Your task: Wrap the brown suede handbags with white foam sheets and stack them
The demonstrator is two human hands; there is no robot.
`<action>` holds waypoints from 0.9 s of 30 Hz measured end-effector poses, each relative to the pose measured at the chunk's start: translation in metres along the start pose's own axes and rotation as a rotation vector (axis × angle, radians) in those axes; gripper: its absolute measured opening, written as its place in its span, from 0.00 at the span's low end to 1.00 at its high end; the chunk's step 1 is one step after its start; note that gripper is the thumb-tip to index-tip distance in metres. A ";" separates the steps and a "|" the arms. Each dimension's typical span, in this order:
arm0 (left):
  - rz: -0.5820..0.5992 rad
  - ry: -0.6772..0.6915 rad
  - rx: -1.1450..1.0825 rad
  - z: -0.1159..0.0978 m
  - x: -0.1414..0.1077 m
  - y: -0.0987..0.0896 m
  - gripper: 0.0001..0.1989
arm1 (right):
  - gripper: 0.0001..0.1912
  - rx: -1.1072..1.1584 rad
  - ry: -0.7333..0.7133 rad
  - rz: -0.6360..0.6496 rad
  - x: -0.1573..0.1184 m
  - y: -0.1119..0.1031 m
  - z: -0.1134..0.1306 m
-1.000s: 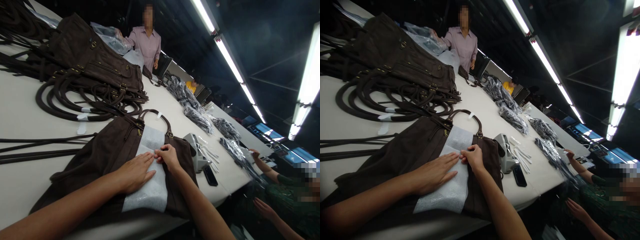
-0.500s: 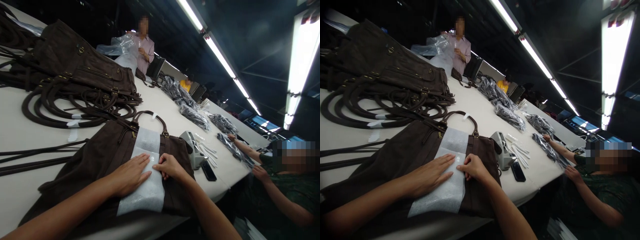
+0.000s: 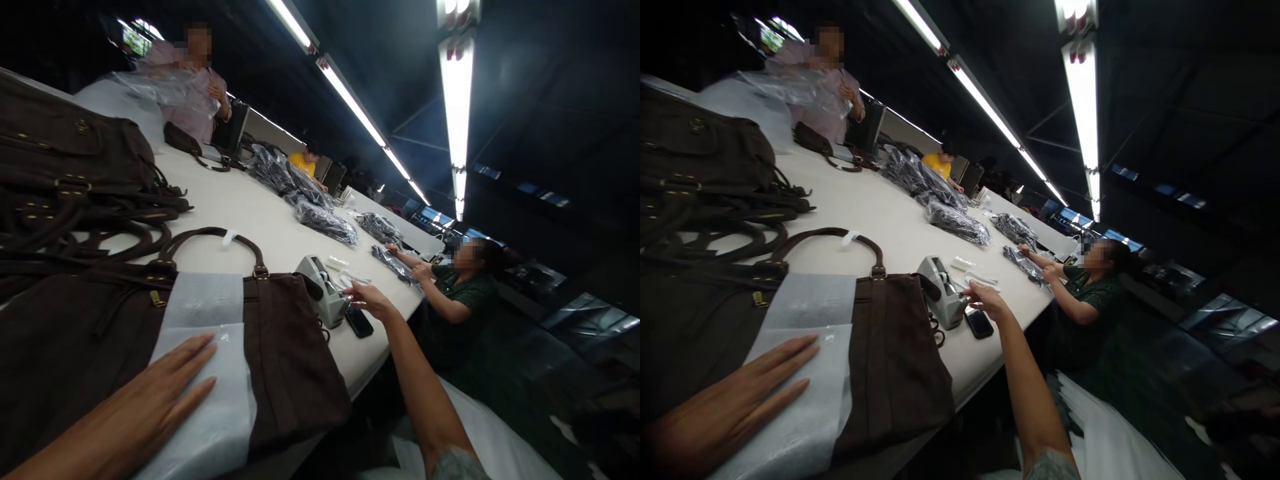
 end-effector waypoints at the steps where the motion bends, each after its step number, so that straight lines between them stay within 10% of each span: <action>1: 0.044 0.019 0.000 0.003 0.000 0.004 0.26 | 0.21 0.008 0.032 0.051 0.003 0.004 -0.004; 12: 0.161 0.018 0.031 -0.004 -0.004 -0.012 0.28 | 0.15 0.046 -0.075 0.096 0.007 0.025 -0.004; 19: 0.151 0.006 0.014 -0.007 -0.005 -0.016 0.29 | 0.16 0.012 -0.334 -0.026 -0.040 0.004 0.004; 27: 0.220 0.007 0.037 0.001 -0.007 -0.008 0.29 | 0.22 -0.074 -0.263 -0.071 -0.055 -0.015 -0.031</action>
Point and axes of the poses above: each hand's wrist, its own x-axis towards the middle knuckle, its own y-axis out of the palm, z = x × y, the point moved 4 cm from there along x, towards the middle knuckle, and after that the axes turned 13 degrees about x, right-handed, at the moved point
